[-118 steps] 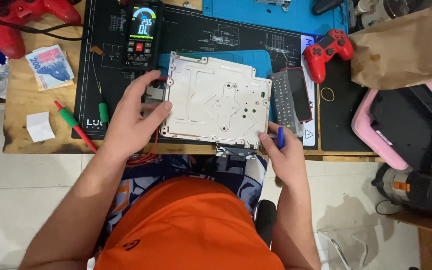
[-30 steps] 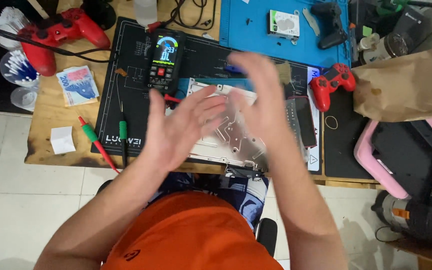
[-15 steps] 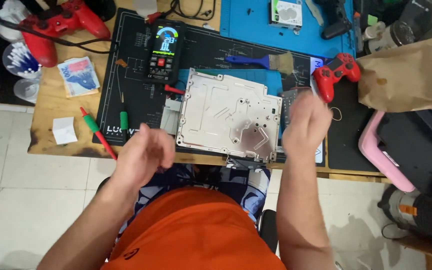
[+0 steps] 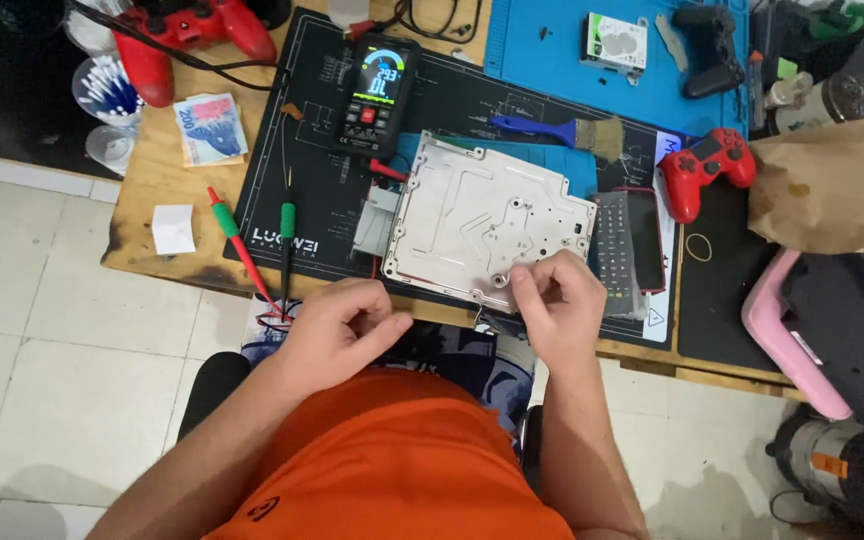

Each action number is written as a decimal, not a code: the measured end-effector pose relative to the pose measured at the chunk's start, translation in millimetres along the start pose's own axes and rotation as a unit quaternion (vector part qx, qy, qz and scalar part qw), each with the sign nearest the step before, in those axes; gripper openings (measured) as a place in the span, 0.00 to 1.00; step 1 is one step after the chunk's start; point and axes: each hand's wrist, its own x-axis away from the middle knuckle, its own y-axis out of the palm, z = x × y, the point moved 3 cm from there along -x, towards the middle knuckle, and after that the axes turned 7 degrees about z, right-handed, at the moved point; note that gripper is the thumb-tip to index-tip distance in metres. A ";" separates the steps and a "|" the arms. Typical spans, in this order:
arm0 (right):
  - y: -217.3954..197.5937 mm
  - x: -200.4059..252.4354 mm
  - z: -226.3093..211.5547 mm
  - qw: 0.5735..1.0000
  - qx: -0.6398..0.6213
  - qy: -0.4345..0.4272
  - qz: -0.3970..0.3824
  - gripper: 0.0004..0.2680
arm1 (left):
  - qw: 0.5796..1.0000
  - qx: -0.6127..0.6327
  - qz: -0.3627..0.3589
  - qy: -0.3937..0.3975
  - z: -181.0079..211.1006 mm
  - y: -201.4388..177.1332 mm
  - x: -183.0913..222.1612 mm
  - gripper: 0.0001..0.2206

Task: Cleaning a metal shield with a brush and reassembling internal components of a game console on a repair bench.

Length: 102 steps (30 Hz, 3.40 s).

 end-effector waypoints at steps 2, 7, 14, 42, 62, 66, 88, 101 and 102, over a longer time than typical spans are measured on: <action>2.4 0.8 0.8 1.000 0.015 0.012 -0.021 0.14 | 0.998 -0.057 -0.006 0.005 6.2 -0.8 -0.1 0.09; 6.1 3.2 6.8 0.999 0.020 0.009 -0.038 0.14 | 0.994 -0.102 -0.006 0.022 9.6 -3.5 0.6 0.09; 6.1 2.7 1.8 0.999 0.014 0.010 -0.036 0.15 | 0.990 -0.138 -0.027 0.012 13.6 -6.9 -6.8 0.11; -2.5 -1.3 -21.1 0.973 0.191 -0.055 -0.115 0.20 | 0.880 -0.395 -0.192 0.182 -16.0 73.6 -68.1 0.36; 10.3 12.9 13.2 0.949 0.265 -0.061 -0.157 0.33 | 0.878 -0.401 -0.206 0.162 -28.2 100.5 -134.6 0.45; 10.3 13.8 17.2 0.951 0.262 -0.055 -0.153 0.33 | 0.866 -0.418 -0.221 0.164 -23.6 100.7 -132.9 0.46; 9.0 8.4 7.7 0.950 0.254 -0.041 -0.174 0.35 | 0.868 -0.421 -0.220 0.143 -21.3 97.9 -135.8 0.45; 9.5 8.1 8.0 0.949 0.256 -0.052 -0.174 0.35 | 0.877 -0.407 -0.215 0.136 -23.5 98.7 -133.7 0.44; 9.1 8.1 6.2 0.950 0.255 -0.051 -0.175 0.35 | 0.877 -0.407 -0.216 0.136 -22.3 98.6 -133.5 0.44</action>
